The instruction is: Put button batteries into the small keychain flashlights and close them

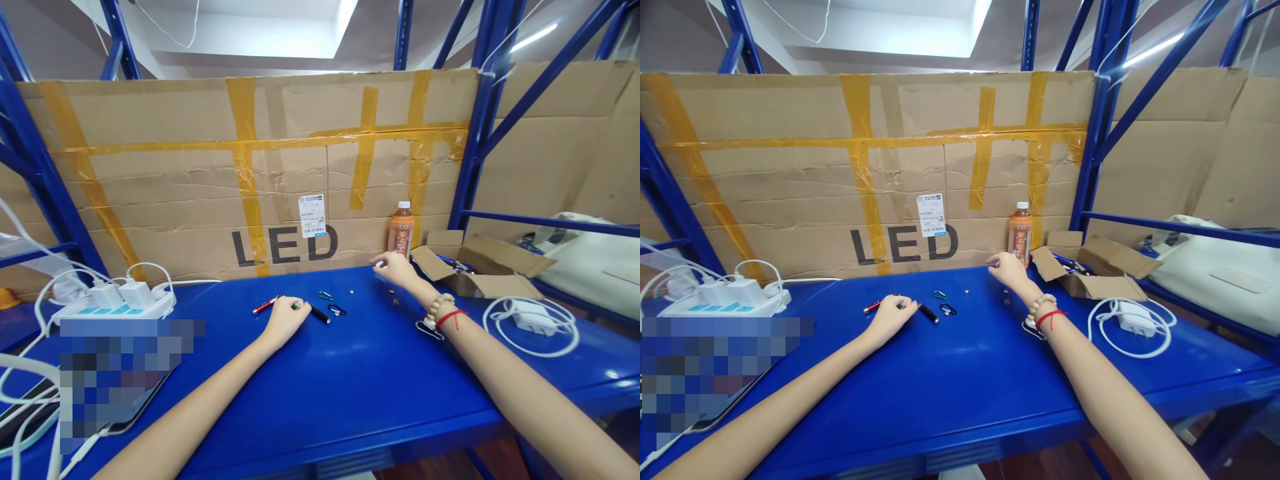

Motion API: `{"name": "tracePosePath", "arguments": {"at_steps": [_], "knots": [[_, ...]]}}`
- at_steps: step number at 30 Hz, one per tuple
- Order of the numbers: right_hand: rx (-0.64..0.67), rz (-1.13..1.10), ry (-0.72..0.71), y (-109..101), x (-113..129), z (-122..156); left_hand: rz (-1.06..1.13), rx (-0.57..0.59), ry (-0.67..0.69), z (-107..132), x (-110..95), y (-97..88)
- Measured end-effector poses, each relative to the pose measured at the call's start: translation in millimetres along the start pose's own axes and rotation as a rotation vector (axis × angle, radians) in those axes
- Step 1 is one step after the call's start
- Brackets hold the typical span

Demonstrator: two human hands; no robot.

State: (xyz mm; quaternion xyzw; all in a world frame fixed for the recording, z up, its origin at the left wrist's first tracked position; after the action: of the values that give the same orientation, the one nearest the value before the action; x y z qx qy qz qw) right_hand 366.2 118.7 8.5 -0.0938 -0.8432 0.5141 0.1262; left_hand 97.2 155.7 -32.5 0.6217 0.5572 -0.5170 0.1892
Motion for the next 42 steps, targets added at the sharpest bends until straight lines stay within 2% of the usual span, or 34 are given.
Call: {"name": "tracePosePath", "arguments": {"at_steps": [3,7,14,21,25,28,29,32,34,36,38,42], "knots": [[0.084,0.148,0.093,13,-33,-3,-0.008,-0.004,-0.006,0,0,0.2],[0.173,0.269,0.122,26,-50,-1,-0.008,-0.001,-0.016,-1,0,0.6],[0.232,0.36,0.116,22,-46,-2,-0.006,0.021,-0.033,-1,1,0.8],[0.194,0.352,0.146,12,-33,3,-0.03,0.063,-0.008,3,-8,1.4],[0.122,0.275,0.088,-1,-10,5,-0.048,0.113,0.05,5,-10,2.0],[0.06,0.15,-0.052,-12,30,14,-0.043,0.143,0.07,4,-7,2.9],[0.041,0.07,-0.131,-15,46,20,-0.038,0.147,0.066,4,-5,3.2],[-0.07,-0.44,-0.442,-20,90,42,-0.021,0.144,0.049,2,-2,3.6],[-0.107,-0.587,-0.581,-18,110,57,-0.01,0.151,0.048,2,-2,3.5],[-0.135,-0.616,-0.704,-14,120,67,0.021,0.167,0.055,2,-3,3.2],[-0.171,-0.58,-0.766,-10,122,71,0.057,0.179,0.068,3,-5,2.9],[-0.229,-0.525,-0.746,-6,120,71,0.082,0.187,0.083,4,-7,2.4]]}}
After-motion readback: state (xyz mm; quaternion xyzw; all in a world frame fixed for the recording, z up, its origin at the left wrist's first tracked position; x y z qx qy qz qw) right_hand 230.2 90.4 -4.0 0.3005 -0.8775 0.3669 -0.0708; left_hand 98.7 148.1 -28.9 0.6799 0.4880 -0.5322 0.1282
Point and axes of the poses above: each hand's wrist, its own z-axis away from the middle knuckle, its own y-axis out of the palm, x = y × z, the point moved 1 cm from there along -z, towards the middle knuckle, and after that the axes turned 12 degrees about z, right-handed, at the moved point
